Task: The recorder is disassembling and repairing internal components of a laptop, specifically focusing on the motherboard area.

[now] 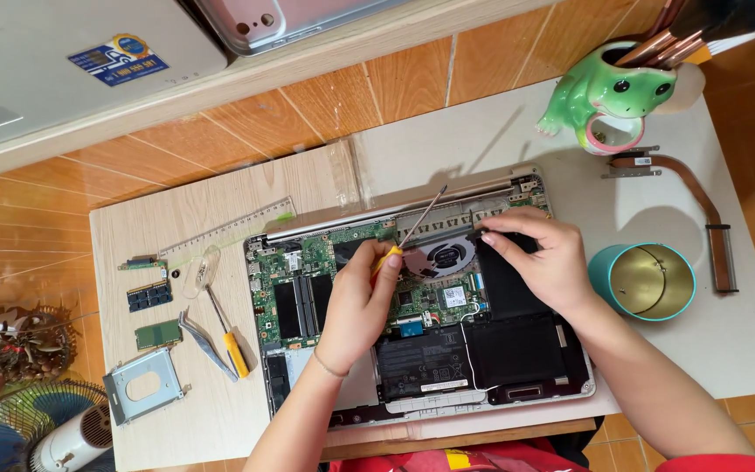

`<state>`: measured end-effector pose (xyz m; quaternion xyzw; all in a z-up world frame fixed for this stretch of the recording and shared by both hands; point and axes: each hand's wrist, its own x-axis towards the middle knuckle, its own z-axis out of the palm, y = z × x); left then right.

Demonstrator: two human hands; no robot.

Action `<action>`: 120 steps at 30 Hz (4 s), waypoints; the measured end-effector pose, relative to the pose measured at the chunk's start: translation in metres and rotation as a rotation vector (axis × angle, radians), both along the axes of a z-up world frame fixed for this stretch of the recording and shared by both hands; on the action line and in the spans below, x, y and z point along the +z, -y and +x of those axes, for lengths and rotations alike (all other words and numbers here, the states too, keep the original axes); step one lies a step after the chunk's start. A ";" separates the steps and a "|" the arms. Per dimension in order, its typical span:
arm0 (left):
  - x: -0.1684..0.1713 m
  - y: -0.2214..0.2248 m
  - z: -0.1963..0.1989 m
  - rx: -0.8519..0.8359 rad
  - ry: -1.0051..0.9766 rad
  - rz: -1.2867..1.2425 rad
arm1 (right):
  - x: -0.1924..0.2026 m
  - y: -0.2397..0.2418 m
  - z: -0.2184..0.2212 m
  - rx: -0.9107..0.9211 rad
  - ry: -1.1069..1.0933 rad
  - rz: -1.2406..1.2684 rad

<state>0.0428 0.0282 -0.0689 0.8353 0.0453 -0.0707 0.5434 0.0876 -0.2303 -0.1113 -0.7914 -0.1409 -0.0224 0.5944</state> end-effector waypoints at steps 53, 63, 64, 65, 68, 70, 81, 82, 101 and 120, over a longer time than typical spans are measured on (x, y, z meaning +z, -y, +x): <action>0.066 0.072 0.053 -0.620 0.873 0.866 | -0.015 0.001 0.005 -0.027 0.239 -0.439; 0.064 0.074 0.057 -0.613 0.681 0.945 | -0.018 0.001 0.005 -0.015 0.235 -0.450; 0.062 0.074 0.058 -0.647 0.562 1.065 | -0.016 0.001 0.005 -0.016 0.235 -0.453; 0.063 0.072 0.058 -0.644 0.563 1.066 | -0.016 0.000 0.005 -0.014 0.237 -0.453; 0.068 0.068 0.060 -0.573 0.694 0.995 | -0.016 0.000 0.006 -0.018 0.231 -0.451; 0.073 0.067 0.061 -0.430 0.973 0.808 | -0.019 0.001 0.005 -0.022 0.244 -0.466; 0.056 0.021 0.060 -0.423 0.780 0.625 | 0.006 -0.012 -0.001 -0.081 0.224 -0.460; 0.054 0.016 0.059 -0.477 0.747 0.496 | 0.007 -0.013 -0.001 -0.088 0.218 -0.455; 0.001 -0.051 -0.028 -0.053 0.209 0.147 | 0.023 -0.021 0.054 0.269 0.042 -1.013; -0.024 -0.027 -0.038 -0.178 0.463 0.565 | 0.029 -0.039 0.070 0.413 -0.224 -1.089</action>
